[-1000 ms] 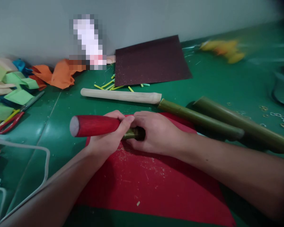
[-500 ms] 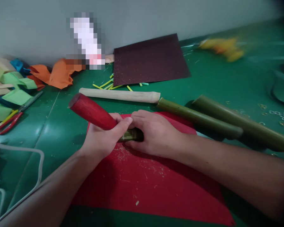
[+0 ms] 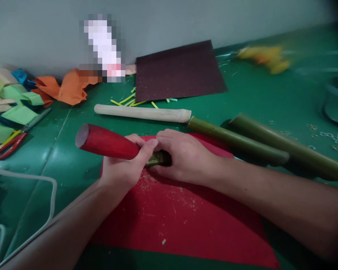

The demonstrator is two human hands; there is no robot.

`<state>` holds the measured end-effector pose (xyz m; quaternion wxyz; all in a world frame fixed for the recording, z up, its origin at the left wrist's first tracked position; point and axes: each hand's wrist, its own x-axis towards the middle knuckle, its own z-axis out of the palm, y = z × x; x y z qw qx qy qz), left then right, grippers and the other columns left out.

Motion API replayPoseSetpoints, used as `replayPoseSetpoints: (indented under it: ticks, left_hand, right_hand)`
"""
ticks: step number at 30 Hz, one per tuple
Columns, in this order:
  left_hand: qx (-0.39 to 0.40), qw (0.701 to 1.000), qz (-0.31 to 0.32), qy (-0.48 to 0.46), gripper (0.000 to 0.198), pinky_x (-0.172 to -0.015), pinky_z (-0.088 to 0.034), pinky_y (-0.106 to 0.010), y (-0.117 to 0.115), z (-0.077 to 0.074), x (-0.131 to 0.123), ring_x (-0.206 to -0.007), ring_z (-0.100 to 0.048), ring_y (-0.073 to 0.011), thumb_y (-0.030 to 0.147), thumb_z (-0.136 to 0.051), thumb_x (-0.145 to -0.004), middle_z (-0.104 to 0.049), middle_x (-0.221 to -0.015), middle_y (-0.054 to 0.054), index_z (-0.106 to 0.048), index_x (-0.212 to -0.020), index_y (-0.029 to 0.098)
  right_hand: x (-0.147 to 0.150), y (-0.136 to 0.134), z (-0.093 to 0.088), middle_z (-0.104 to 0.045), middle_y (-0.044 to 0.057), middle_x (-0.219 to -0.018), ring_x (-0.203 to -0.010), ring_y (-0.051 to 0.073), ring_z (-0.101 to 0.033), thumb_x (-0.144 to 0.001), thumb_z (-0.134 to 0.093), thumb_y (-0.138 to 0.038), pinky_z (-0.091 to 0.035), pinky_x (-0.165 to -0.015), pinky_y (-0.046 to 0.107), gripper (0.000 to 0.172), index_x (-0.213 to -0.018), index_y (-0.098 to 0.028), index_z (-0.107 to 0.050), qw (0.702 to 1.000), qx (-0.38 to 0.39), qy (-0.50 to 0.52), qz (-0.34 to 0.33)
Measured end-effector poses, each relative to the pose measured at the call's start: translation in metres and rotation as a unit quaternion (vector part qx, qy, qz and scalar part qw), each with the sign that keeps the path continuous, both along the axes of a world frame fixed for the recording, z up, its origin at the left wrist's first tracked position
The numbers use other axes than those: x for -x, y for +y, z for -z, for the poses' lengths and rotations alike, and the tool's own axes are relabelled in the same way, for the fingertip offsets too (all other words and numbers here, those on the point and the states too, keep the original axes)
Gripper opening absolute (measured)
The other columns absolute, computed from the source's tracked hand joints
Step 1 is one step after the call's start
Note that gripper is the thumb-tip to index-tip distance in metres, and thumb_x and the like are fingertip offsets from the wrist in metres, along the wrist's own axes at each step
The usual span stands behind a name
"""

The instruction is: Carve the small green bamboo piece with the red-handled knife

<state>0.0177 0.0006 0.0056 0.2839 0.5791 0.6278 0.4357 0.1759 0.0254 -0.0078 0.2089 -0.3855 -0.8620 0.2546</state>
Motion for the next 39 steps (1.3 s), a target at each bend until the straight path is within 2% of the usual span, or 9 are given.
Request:
replayPoseSetpoints:
  ticks: [4,7,13,16,20,25,27,33,39]
  left_hand:
    - [-0.005,0.999,0.021,0.048,0.024,-0.058,-0.05,-0.023,0.004,-0.001,0.004,-0.055,-0.055,-0.0109,0.03,-0.069,-0.075,-0.058,-0.055,0.004,-0.058,-0.056,0.022]
    - [0.0,0.999,0.006,0.054,0.029,-0.055,-0.047,-0.023,0.009,-0.002,0.006,-0.051,-0.049,-0.0104,0.033,-0.066,-0.08,-0.051,-0.05,0.005,-0.055,-0.056,0.022]
    - [0.016,0.998,0.048,-0.04,0.034,-0.046,-0.041,-0.023,0.01,-0.004,0.009,-0.041,-0.035,-0.0082,0.029,-0.063,-0.08,-0.04,-0.043,0.006,-0.048,-0.05,0.021]
    - [0.037,0.995,0.076,-0.045,0.034,-0.046,-0.04,-0.023,0.006,-0.006,0.008,-0.039,-0.032,-0.0074,0.026,-0.062,-0.078,-0.038,-0.04,0.006,-0.047,-0.048,0.021]
    - [0.036,0.995,0.095,-0.027,0.032,-0.048,-0.041,-0.022,0.003,-0.008,0.007,-0.042,-0.038,-0.0081,0.026,-0.063,-0.077,-0.041,-0.043,0.005,-0.049,-0.049,0.021]
    - [0.024,0.992,0.127,0.005,0.029,-0.054,-0.048,-0.022,0.005,-0.006,0.009,-0.054,-0.054,-0.0111,0.025,-0.062,-0.077,-0.057,-0.053,0.003,-0.053,-0.05,0.02]
    - [0.021,0.992,0.121,0.011,0.028,-0.057,-0.05,-0.022,0.005,-0.004,0.009,-0.056,-0.057,-0.0119,0.026,-0.064,-0.077,-0.06,-0.055,0.003,-0.055,-0.051,0.02]
    - [0.013,0.998,0.041,0.036,0.027,-0.059,-0.051,-0.021,0.005,-0.003,0.003,-0.055,-0.056,-0.0106,0.026,-0.065,-0.076,-0.059,-0.055,0.004,-0.054,-0.052,0.021]
    - [-0.026,0.997,0.05,0.049,0.024,-0.058,-0.05,-0.021,0.004,0.0,0.004,-0.054,-0.056,-0.0098,0.024,-0.065,-0.078,-0.061,-0.055,0.005,-0.057,-0.055,0.022]
  right_hand:
    - [0.0,0.001,0.001,-0.056,0.002,-0.079,-0.075,0.015,-0.049,-0.076,-0.072,-0.028,-0.034,-0.066,0.026,0.018,-0.087,-0.015,-0.065,1.0,-0.009,0.002,0.0]
    - [0.0,0.001,0.001,-0.059,0.004,-0.086,-0.079,0.016,-0.051,-0.076,-0.072,-0.032,-0.037,-0.069,0.027,0.023,-0.091,-0.014,-0.066,1.0,-0.015,-0.007,-0.001]
    - [0.0,0.001,0.001,-0.058,0.003,-0.083,-0.077,0.016,-0.05,-0.077,-0.071,-0.033,-0.036,-0.068,0.027,0.024,-0.092,-0.015,-0.067,1.0,0.002,-0.017,0.004]
    - [0.0,0.001,0.002,-0.056,0.002,-0.081,-0.078,0.015,-0.05,-0.077,-0.071,-0.031,-0.036,-0.069,0.027,0.022,-0.091,-0.015,-0.066,1.0,-0.003,-0.002,0.003]
    - [0.001,0.0,0.003,-0.053,0.001,-0.077,-0.074,0.014,-0.047,-0.077,-0.07,-0.032,-0.033,-0.066,0.027,0.019,-0.082,-0.017,-0.06,1.0,-0.012,-0.005,0.01]
    - [0.001,0.0,0.004,-0.055,0.001,-0.078,-0.073,0.014,-0.047,-0.076,-0.07,-0.033,-0.032,-0.063,0.027,0.021,-0.082,-0.017,-0.059,1.0,-0.009,-0.005,0.021]
    - [0.001,0.0,0.004,-0.055,0.001,-0.078,-0.073,0.014,-0.047,-0.076,-0.071,-0.034,-0.032,-0.063,0.027,0.021,-0.082,-0.017,-0.06,1.0,-0.015,-0.005,0.02]
    - [0.001,0.001,0.003,-0.054,0.001,-0.078,-0.072,0.014,-0.047,-0.077,-0.07,-0.032,-0.032,-0.063,0.027,0.02,-0.084,-0.016,-0.061,1.0,-0.017,-0.005,0.009]
    - [0.0,0.003,0.004,-0.054,0.001,-0.076,-0.072,0.014,-0.046,-0.076,-0.071,-0.031,-0.033,-0.064,0.027,0.019,-0.082,-0.016,-0.06,0.999,-0.036,-0.004,0.009]
